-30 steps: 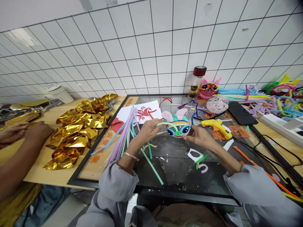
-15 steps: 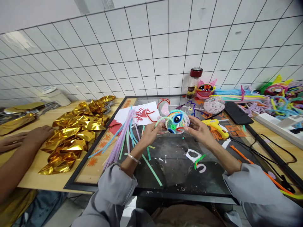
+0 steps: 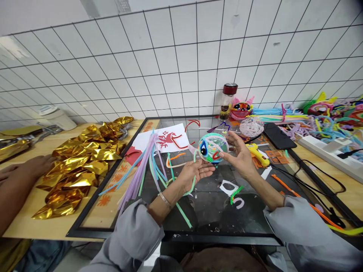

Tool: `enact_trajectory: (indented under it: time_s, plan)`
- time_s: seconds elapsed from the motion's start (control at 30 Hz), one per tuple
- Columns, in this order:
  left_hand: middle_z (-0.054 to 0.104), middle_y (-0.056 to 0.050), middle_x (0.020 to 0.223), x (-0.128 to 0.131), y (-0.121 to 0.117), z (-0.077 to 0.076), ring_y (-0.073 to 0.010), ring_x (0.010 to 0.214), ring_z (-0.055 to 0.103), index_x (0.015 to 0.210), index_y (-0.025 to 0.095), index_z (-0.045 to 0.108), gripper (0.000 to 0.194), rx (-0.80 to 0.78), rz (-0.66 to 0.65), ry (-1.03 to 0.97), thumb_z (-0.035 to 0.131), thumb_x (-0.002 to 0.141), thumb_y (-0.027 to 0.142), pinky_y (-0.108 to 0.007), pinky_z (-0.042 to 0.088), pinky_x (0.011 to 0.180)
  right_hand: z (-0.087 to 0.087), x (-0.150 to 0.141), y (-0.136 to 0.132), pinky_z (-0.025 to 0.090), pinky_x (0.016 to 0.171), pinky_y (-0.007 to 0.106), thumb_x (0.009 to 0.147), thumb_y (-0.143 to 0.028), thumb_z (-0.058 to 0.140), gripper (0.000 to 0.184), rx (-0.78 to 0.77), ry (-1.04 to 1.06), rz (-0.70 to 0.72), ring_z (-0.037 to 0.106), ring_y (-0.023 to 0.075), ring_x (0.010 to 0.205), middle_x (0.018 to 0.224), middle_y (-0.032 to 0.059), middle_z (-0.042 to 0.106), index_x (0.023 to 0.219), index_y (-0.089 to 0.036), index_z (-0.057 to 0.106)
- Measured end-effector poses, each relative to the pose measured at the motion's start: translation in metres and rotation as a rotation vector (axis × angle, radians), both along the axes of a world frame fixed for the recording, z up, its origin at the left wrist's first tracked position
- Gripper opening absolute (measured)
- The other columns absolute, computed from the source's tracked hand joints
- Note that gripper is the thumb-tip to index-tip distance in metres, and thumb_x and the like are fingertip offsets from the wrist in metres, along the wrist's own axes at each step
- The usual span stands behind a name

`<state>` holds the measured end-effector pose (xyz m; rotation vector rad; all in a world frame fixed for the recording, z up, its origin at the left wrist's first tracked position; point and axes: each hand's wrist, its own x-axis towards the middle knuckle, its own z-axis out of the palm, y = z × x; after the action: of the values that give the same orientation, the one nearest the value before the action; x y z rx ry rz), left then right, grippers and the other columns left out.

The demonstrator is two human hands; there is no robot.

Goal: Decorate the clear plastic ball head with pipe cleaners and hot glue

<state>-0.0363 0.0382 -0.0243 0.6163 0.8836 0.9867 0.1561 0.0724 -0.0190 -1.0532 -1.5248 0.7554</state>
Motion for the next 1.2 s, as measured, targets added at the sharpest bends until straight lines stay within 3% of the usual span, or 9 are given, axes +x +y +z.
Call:
enact_trajectory:
  time_s: [0.27,0.73,0.93,1.2]
  plan:
    - [0.074,-0.015,0.084,0.006,-0.005,0.007,-0.0195,0.078,0.073,0.084,0.008,0.065,0.029,-0.118,-0.009,-0.078,0.043,0.098,0.022,-0.03,0.058,0.077,0.006,-0.005,-0.008,0.043,0.1,0.045,0.074,-0.048,0.075,0.079,0.068,-0.063,-0.011,0.051,0.0291,0.128,0.14,0.0117,0.054,0.142,-0.027,0.041]
    - [0.074,-0.019,0.093,0.006,-0.004,0.005,-0.0186,0.078,0.073,0.088,0.005,0.068,0.032,-0.125,-0.026,-0.076,0.044,0.098,0.023,-0.031,0.057,0.08,0.0,-0.001,-0.003,0.046,0.101,0.043,0.076,-0.043,0.075,0.076,0.047,-0.002,0.027,0.05,0.0271,0.13,0.141,0.0104,0.052,0.142,-0.029,0.041]
    - [0.074,-0.016,0.091,0.004,-0.003,0.009,-0.0189,0.079,0.073,0.087,0.007,0.067,0.027,-0.067,0.066,-0.032,0.048,0.097,0.025,-0.034,0.058,0.082,-0.001,-0.002,-0.003,0.043,0.106,0.045,0.075,-0.042,0.076,0.078,0.031,0.028,0.032,0.049,0.0265,0.13,0.141,0.0091,0.052,0.143,-0.03,0.04]
    - [0.073,-0.016,0.098,-0.002,0.001,0.002,-0.0207,0.082,0.072,0.089,0.009,0.068,0.027,0.091,0.166,0.036,0.064,0.088,0.035,-0.035,0.058,0.079,-0.009,-0.005,-0.001,0.044,0.104,0.044,0.071,-0.042,0.079,0.085,-0.002,0.075,0.039,0.05,0.0262,0.125,0.136,0.0099,0.05,0.144,-0.03,0.037]
